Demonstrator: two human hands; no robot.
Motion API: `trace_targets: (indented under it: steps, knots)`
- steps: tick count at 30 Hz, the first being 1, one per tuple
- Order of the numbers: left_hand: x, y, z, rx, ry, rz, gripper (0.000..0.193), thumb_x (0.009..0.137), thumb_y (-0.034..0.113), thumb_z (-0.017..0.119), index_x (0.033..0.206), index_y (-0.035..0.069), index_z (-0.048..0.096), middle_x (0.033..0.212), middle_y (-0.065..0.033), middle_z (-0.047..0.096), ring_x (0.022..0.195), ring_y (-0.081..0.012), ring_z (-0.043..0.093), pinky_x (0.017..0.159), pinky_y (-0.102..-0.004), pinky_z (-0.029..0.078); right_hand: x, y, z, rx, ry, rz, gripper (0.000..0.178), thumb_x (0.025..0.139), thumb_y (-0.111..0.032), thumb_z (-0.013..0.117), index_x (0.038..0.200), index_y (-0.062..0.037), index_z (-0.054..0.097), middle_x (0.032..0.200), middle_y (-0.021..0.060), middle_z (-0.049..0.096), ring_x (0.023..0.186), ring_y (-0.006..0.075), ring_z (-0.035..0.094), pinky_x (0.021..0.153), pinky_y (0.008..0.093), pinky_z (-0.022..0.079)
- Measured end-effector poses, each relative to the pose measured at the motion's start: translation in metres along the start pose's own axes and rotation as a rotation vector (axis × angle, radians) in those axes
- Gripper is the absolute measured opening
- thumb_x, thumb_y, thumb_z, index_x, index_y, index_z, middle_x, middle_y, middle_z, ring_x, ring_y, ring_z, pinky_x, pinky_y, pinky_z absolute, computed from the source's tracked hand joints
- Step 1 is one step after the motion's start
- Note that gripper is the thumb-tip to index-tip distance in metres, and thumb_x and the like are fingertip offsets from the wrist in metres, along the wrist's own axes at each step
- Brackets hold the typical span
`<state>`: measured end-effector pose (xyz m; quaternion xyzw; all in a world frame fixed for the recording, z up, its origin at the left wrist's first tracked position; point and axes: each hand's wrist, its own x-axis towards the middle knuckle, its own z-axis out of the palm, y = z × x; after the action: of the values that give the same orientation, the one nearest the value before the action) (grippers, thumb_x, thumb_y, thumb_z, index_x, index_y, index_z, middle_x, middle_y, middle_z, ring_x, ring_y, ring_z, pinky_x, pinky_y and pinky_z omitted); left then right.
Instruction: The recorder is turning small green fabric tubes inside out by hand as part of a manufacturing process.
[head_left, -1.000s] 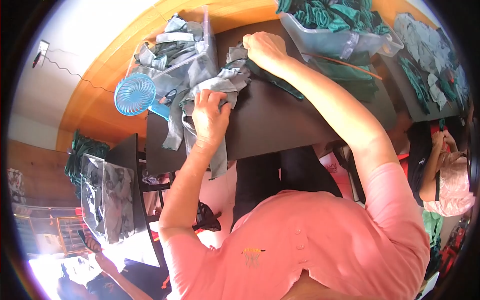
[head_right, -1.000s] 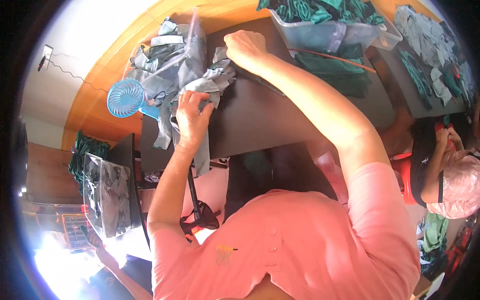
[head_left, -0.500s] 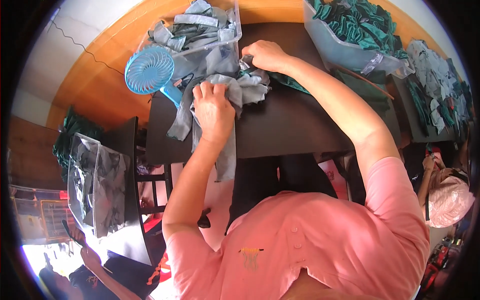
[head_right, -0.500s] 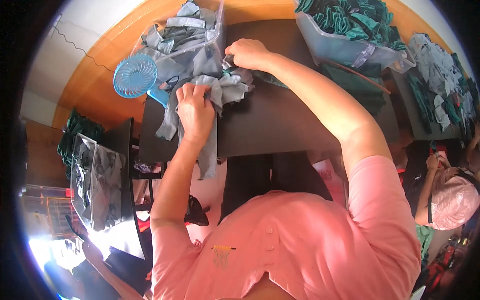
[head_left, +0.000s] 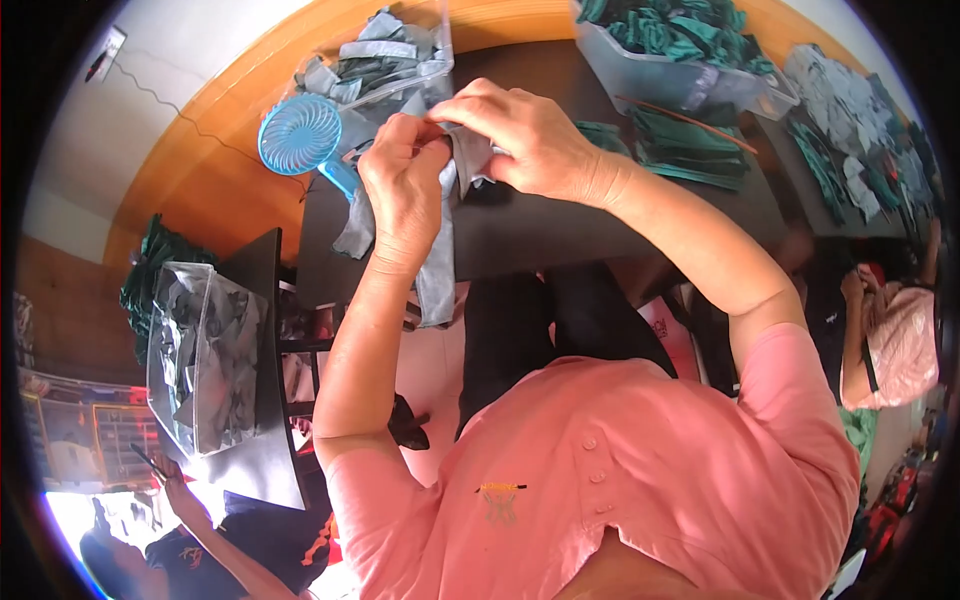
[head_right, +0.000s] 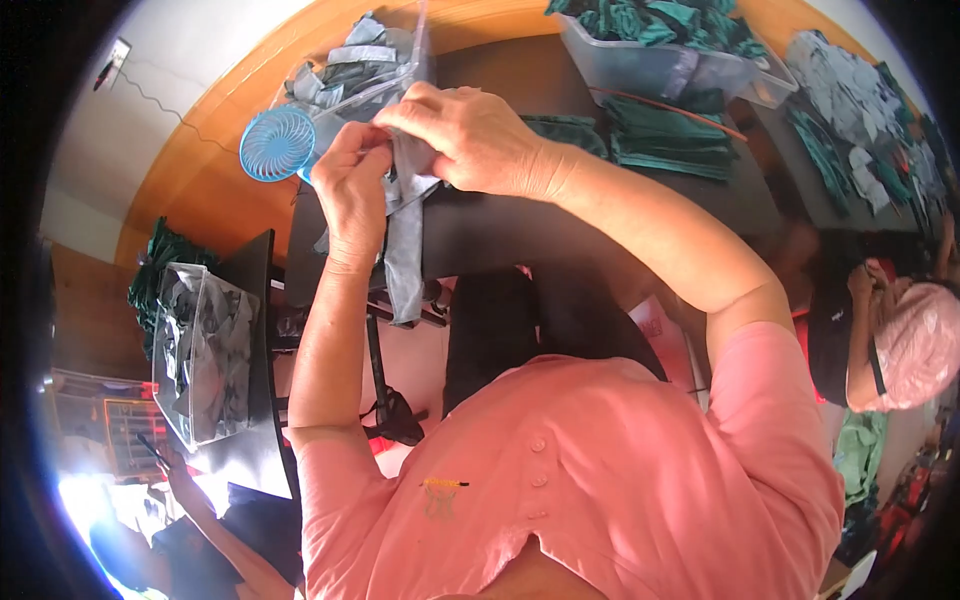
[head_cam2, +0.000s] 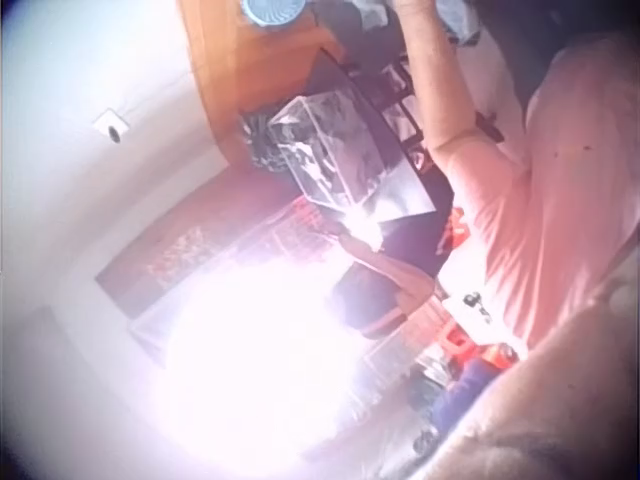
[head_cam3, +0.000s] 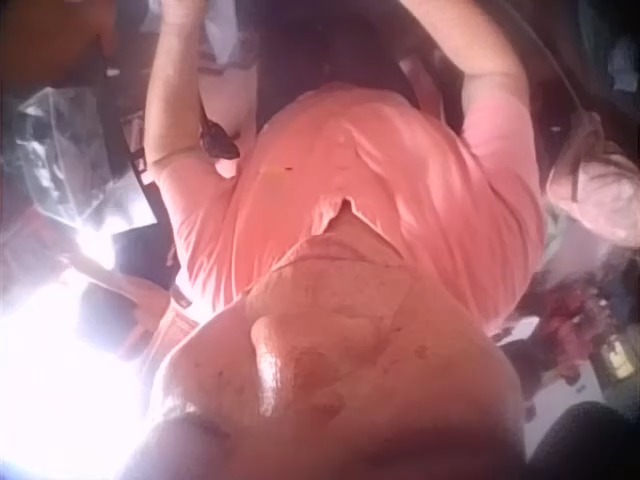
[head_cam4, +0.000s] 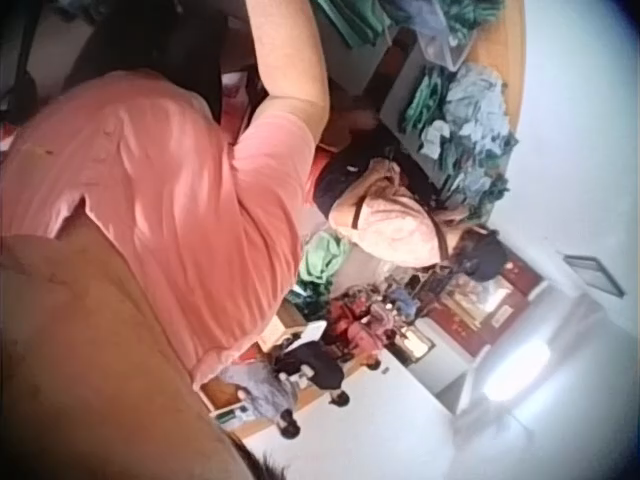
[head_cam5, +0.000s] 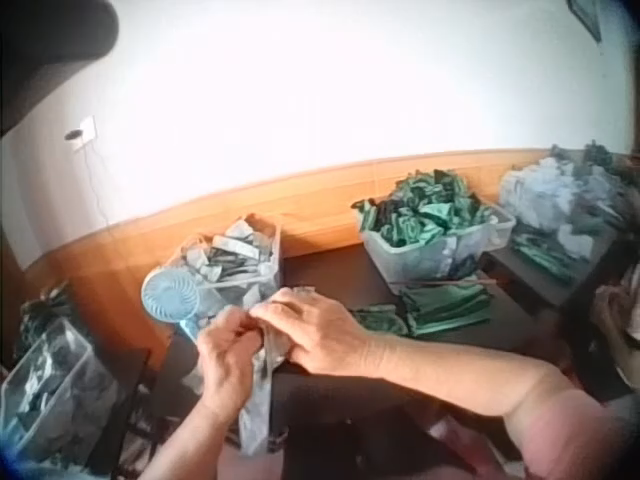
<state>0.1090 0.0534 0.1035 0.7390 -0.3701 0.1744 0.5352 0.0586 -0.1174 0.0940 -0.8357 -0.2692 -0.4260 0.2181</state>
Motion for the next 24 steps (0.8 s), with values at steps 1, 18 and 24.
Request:
trace_targets:
  steps: [1, 18, 24]
  knots:
    - [-0.002, 0.012, 0.002, -0.232, -0.077, -0.253, 0.008, 0.079, 0.001, 0.058, 0.084, 0.000, 0.064, 0.077, -0.0046, 0.062, 0.074, -0.0136, 0.055, 0.071, -0.0291, 0.044, -0.006, -0.007, -0.006, 0.137, 0.089, 0.110, 0.038, 0.071, -0.002, 0.071, 0.108, -0.0079, 0.064, 0.094, 0.0067, 0.063, 0.081, 0.0259, 0.067, 0.073, 0.0354, 0.052]
    - [-0.075, 0.022, 0.077, -0.666, -0.230, -0.537, 0.008, 0.074, 0.001, 0.073, 0.079, -0.001, 0.067, 0.069, 0.0016, 0.061, 0.062, -0.0065, 0.051, 0.061, -0.0215, 0.042, -0.101, -0.046, -0.059, 0.829, 0.361, 1.147, 0.014, 0.084, -0.016, 0.070, 0.083, -0.0028, 0.066, 0.073, 0.0021, 0.060, 0.054, 0.0074, 0.051, 0.047, 0.0215, 0.037]
    - [-0.091, 0.010, 0.077, -0.303, -0.258, -0.450, 0.013, 0.074, 0.002, 0.071, 0.084, -0.005, 0.066, 0.070, -0.0016, 0.062, 0.065, -0.0069, 0.052, 0.060, -0.0232, 0.044, -0.116, -0.070, -0.053, 0.908, 0.151, 1.291, 0.019, 0.085, -0.015, 0.068, 0.086, 0.0038, 0.064, 0.071, 0.0075, 0.058, 0.048, 0.0133, 0.055, 0.044, 0.0244, 0.039]
